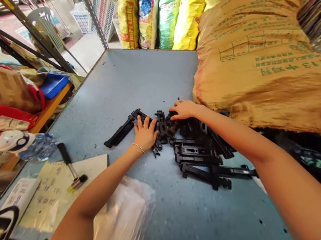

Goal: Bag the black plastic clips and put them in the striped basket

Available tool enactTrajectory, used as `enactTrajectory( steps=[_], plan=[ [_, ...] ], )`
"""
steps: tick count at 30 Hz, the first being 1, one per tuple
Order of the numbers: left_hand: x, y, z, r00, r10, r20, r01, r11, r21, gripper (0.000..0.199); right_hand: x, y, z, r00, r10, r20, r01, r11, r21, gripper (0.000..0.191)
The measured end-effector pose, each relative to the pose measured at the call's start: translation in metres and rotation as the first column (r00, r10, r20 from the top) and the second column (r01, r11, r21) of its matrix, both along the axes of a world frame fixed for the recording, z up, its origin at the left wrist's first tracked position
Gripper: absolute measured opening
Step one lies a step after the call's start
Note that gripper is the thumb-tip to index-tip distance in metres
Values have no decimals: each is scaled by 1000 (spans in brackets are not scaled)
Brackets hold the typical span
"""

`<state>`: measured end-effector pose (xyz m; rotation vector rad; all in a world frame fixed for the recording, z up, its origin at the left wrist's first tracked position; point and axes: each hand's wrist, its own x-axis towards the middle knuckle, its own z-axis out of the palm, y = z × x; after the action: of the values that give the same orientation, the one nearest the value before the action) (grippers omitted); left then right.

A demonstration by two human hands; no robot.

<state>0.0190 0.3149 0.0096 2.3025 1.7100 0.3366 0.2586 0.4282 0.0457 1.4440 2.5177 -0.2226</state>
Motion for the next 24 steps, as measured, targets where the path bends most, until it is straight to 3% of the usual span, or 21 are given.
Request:
enactTrajectory(
  steps=[3,5,8,10,13,15,17,20,22,24],
  plan=[
    [-4,-45,16,995,-93,-42,90,993,-72,53,6,-49,5,994,101,-35,-102,995,-14,48],
    [-19,-61,30,989,-136,-56,130,988,-88,57,15,-90,13,988,114,-106,-108,993,55,44],
    [-60,-68,40,988,26,-154,-28,1000,-13,70,33,-180,27,956,71,-285,-13,980,200,45],
    [-89,-64,39,952,167,-256,-177,984,-16,75,41,-257,30,924,54,-378,18,983,185,50],
    [-115,-55,35,919,170,-355,-209,975,-73,62,43,-367,11,910,63,-409,-50,998,42,70],
    [-117,-57,39,928,159,-338,-193,979,-68,50,43,-408,-15,920,9,-392,5,999,35,67],
    [-108,-70,50,955,189,-229,-204,978,-40,44,45,-414,-38,928,-36,-370,76,993,95,56],
    [-86,-115,68,968,203,144,-201,979,-32,47,50,-380,-50,936,-75,-344,146,972,185,44],
    [-70,-158,74,842,195,503,-149,980,-131,52,46,-356,-42,925,-88,-370,174,963,204,41],
    [-54,-203,73,569,242,786,24,950,-310,54,31,-347,-28,853,-116,-509,252,945,206,39]
  ],
)
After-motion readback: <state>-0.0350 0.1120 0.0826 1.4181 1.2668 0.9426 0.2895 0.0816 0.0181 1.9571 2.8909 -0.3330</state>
